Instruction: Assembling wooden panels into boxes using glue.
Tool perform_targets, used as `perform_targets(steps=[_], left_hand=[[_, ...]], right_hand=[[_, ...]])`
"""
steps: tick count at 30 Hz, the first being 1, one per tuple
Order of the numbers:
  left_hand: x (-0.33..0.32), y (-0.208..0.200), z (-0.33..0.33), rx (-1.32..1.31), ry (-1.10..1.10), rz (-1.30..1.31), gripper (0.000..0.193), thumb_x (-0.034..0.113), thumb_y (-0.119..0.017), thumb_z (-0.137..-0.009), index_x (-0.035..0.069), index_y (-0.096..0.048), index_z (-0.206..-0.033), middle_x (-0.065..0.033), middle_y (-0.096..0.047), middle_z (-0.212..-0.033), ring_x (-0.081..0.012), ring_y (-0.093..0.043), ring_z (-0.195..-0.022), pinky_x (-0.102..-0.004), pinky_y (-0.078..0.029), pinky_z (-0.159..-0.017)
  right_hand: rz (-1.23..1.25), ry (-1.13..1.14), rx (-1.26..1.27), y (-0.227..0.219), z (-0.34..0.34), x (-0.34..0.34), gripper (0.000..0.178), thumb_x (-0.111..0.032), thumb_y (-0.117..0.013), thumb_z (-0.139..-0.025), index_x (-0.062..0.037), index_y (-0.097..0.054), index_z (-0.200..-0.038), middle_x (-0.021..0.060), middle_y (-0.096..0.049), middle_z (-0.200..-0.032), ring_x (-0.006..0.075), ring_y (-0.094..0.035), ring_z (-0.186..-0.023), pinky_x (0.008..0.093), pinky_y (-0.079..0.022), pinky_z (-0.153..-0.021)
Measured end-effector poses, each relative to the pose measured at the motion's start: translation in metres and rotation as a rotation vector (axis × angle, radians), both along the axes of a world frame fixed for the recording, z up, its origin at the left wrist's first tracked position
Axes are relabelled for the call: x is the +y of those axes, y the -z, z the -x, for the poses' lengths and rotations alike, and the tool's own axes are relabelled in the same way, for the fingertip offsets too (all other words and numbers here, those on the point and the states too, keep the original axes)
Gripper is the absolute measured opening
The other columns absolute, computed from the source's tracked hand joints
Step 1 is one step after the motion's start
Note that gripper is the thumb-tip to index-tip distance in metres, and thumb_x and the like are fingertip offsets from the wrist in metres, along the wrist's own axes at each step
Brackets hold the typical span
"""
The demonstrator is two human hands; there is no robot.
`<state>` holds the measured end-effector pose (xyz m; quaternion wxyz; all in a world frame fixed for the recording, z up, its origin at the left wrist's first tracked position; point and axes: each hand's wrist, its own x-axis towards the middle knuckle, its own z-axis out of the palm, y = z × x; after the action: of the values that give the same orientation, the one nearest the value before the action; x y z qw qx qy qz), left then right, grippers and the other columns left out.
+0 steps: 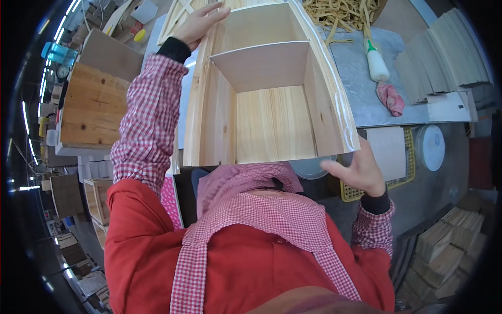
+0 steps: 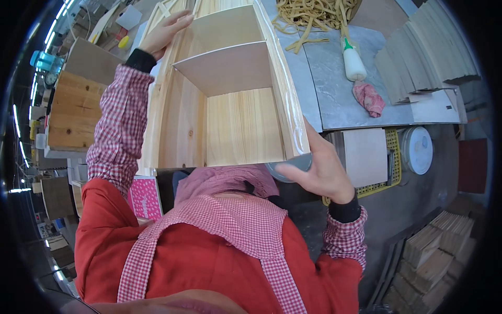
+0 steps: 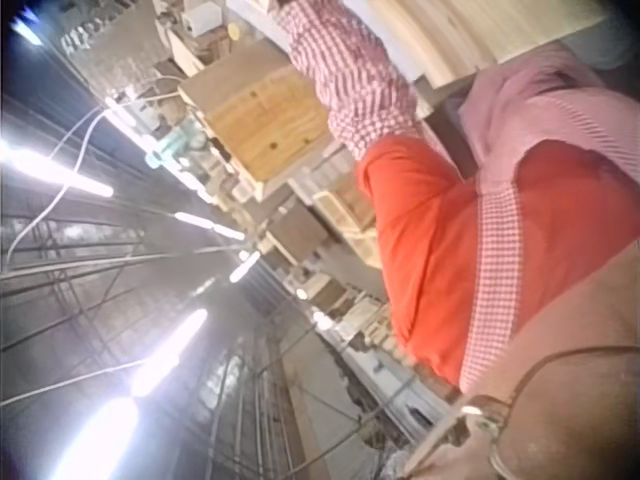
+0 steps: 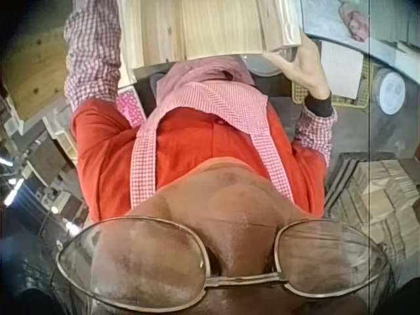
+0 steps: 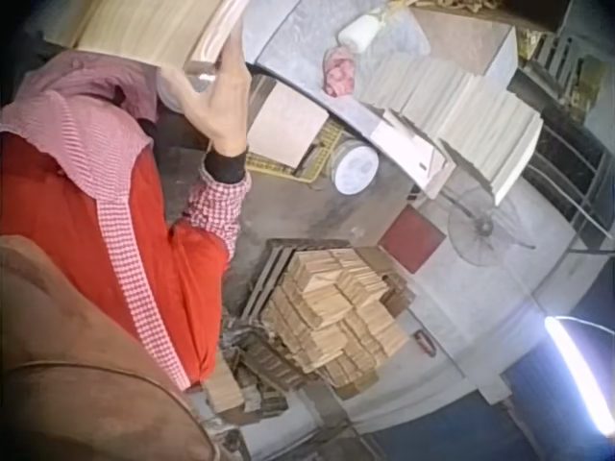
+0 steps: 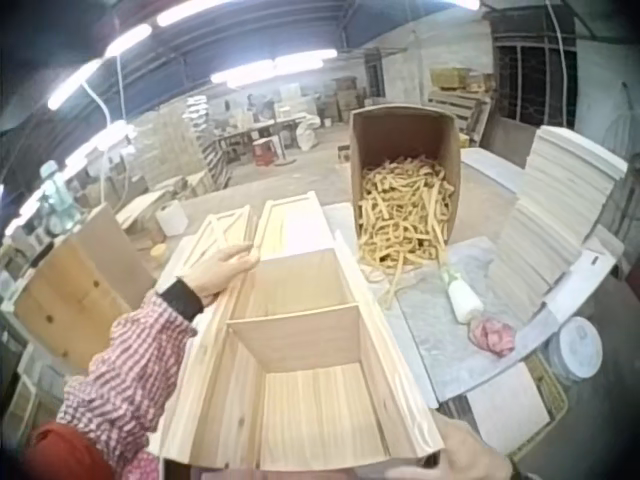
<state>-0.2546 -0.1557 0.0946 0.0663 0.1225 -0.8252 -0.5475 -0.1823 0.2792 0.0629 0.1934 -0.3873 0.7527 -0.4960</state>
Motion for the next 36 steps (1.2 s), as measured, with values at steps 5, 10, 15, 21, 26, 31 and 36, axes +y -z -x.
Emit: perform_targets(steps=[5, 10, 15, 21, 26, 31, 36], left_hand=[[0.029, -0.007, -0.068, 0.049, 0.038, 0.064, 0.075, 0.042, -0.07, -0.082, 0.003, -0.039, -0.139, -0.0179, -0.055, -0.121, -0.0158, -0.058, -0.106, -0.0264, -0.051, -0.079], [0.057, -0.032, -0.077, -0.178, 0.126, 0.219, 0.08, 0.046, -0.074, -0.077, 0.001, -0.042, -0.136, -0.0129, -0.061, -0.104, -0.0124, -0.061, -0.083, -0.0201, -0.049, -0.063], [0.063, -0.028, -0.066, -0.278, 0.021, 0.345, 0.078, 0.048, -0.077, -0.073, 0.001, -0.049, -0.129, -0.0082, -0.061, -0.092, -0.0096, -0.058, -0.071, -0.0169, -0.045, -0.056], [0.057, -0.011, -0.057, -0.224, 0.046, 0.298, 0.059, 0.046, -0.08, -0.07, 0.003, -0.065, -0.107, -0.008, -0.063, -0.087, -0.0102, -0.059, -0.073, -0.0182, -0.045, -0.058], [0.058, -0.009, -0.054, -0.208, 0.041, 0.23, 0.052, 0.046, -0.081, -0.069, 0.004, -0.069, -0.097, -0.0079, -0.064, -0.085, -0.0126, -0.06, -0.074, -0.0208, -0.046, -0.06], [0.063, -0.012, -0.054, -0.229, -0.011, 0.291, 0.052, 0.045, -0.082, -0.068, 0.004, -0.069, -0.097, -0.0087, -0.065, -0.085, -0.0143, -0.061, -0.075, -0.0221, -0.047, -0.062], [0.066, -0.016, -0.057, -0.267, 0.008, 0.276, 0.053, 0.046, -0.082, -0.068, 0.004, -0.068, -0.098, -0.0093, -0.065, -0.085, -0.0152, -0.061, -0.075, -0.022, -0.046, -0.062]], right_hand=[[0.055, -0.08, -0.247, -0.011, 0.018, 0.03, 0.066, -0.022, -0.061, -0.086, 0.0045, -0.033, -0.14, 0.0191, -0.049, -0.134, 0.025, -0.052, -0.119, 0.0364, -0.039, -0.098], [0.244, 0.168, -0.181, 0.019, 0.079, -0.035, 0.064, -0.047, -0.03, -0.099, 0.0032, -0.036, -0.139, 0.0158, -0.053, -0.13, 0.0225, -0.052, -0.117, 0.0335, -0.038, -0.099], [0.3, 0.05, -0.473, 0.026, 0.109, -0.065, 0.06, -0.047, -0.032, -0.099, 0.0032, -0.047, -0.13, 0.0101, -0.057, -0.121, 0.0155, -0.053, -0.108, 0.0274, -0.039, -0.094], [0.3, 0.085, -0.53, 0.014, 0.101, -0.072, 0.056, -0.044, -0.034, -0.099, 0.0035, -0.053, -0.121, 0.0063, -0.059, -0.112, 0.0119, -0.052, -0.098, 0.0263, -0.04, -0.088], [0.291, 0.089, -0.506, 0.011, 0.101, -0.07, 0.052, -0.041, -0.035, -0.098, 0.0032, -0.055, -0.117, 0.0061, -0.061, -0.107, 0.0114, -0.053, -0.095, 0.0263, -0.04, -0.086], [0.288, 0.104, -0.513, 0.005, 0.097, -0.072, 0.05, -0.039, -0.034, -0.098, 0.0031, -0.056, -0.114, 0.0063, -0.062, -0.105, 0.0113, -0.053, -0.093, 0.0264, -0.041, -0.085], [0.28, 0.11, -0.488, 0.007, 0.101, -0.072, 0.049, -0.037, -0.034, -0.098, 0.0042, -0.058, -0.11, 0.0075, -0.063, -0.103, 0.0113, -0.054, -0.091, 0.0274, -0.041, -0.082]])
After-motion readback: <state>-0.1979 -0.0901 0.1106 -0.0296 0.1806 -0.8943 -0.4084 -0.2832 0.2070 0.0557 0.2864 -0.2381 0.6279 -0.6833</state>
